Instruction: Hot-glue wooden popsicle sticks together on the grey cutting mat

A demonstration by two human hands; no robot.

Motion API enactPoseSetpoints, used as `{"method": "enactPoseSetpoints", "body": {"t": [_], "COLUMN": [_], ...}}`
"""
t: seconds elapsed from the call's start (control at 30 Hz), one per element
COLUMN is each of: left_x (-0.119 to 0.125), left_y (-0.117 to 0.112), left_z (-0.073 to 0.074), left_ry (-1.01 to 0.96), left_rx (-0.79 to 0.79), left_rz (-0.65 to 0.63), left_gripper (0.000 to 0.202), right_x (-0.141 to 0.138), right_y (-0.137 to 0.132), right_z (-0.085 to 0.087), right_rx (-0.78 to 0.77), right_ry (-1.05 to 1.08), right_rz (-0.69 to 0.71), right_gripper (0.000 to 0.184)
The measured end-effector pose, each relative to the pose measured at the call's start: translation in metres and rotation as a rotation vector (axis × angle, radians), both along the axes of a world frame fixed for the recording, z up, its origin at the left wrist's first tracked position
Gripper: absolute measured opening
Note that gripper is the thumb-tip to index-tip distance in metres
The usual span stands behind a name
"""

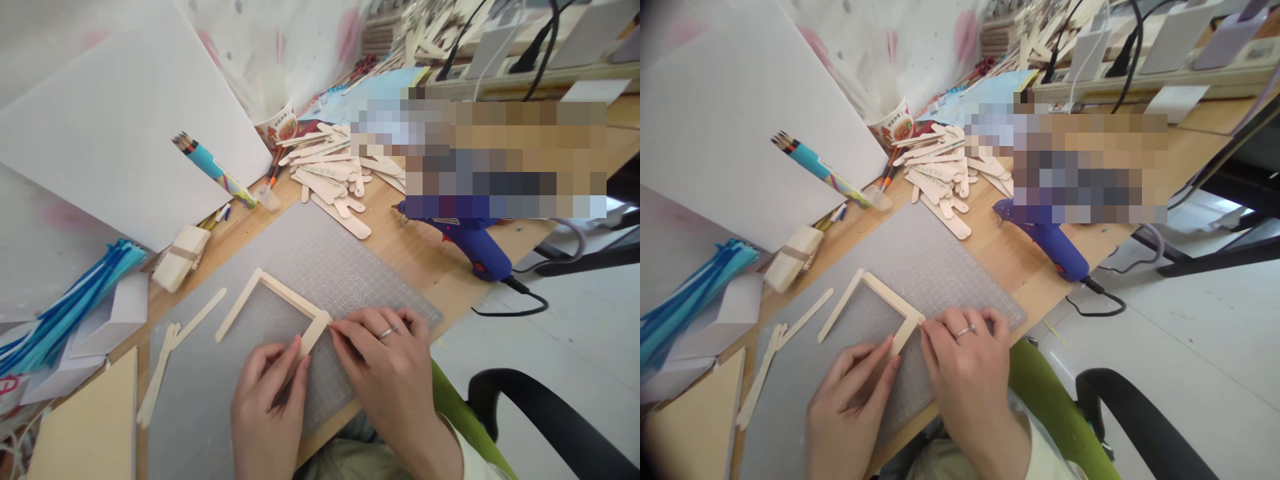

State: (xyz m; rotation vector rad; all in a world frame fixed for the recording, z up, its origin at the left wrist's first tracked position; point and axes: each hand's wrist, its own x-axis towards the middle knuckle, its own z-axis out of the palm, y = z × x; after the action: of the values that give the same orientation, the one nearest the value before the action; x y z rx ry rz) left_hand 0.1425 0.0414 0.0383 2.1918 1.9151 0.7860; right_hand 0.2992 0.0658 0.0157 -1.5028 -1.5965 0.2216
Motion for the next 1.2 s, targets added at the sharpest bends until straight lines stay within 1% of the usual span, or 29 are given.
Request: {"method": "enactPoseSetpoints", "body": {"t": [0.27, 0.47, 0.57, 0.73, 0.9, 1.0, 1.1, 1.2], "left_x": [0.003, 0.005, 0.005, 0.005, 0.005, 0.005, 0.003, 0.0], "left_y": [-0.001, 0.0, 0.0, 0.0, -0.001, -0.001, 0.0, 0.002], "left_z": [0.003, 0.0, -0.001, 0.0, 0.001, 0.002, 0.004, 0.007], "left_ry": [0.007, -0.044, -0.038, -0.035, -0.086, -0.117, -0.15, -0.186], "left_rx": [-0.031, 0.024, 0.017, 0.038, 0.078, 0.096, 0.075, 0.055], "left_rz": [0.011, 0.0, 0.006, 0.028, 0.011, 0.003, 0.001, -0.005], "left_gripper": [0.019, 0.018, 0.018, 0.017, 0.018, 0.019, 0.02, 0.021], "right_x": [0.0, 0.0, -0.001, 0.0, 0.001, -0.003, -0.008, -0.015], "right_y": [0.001, 0.001, 0.002, 0.002, 0.0, -0.001, -0.002, -0.002], "right_z": [0.001, 0.0, 0.0, 0.001, 0.002, 0.004, 0.009, 0.015], "right_rx": [0.02, 0.032, 0.041, 0.065, 0.081, 0.014, -0.064, -0.063], "right_ry": [-0.018, -0.004, -0.008, -0.002, 0.075, 0.166, 0.28, 0.326], "right_rz": [-0.003, -0.015, -0.022, -0.021, 0.046, 0.056, 0.053, 0.034], "right_gripper": [0.017, 0.016, 0.016, 0.014, 0.01, 0.011, 0.01, 0.008]}}
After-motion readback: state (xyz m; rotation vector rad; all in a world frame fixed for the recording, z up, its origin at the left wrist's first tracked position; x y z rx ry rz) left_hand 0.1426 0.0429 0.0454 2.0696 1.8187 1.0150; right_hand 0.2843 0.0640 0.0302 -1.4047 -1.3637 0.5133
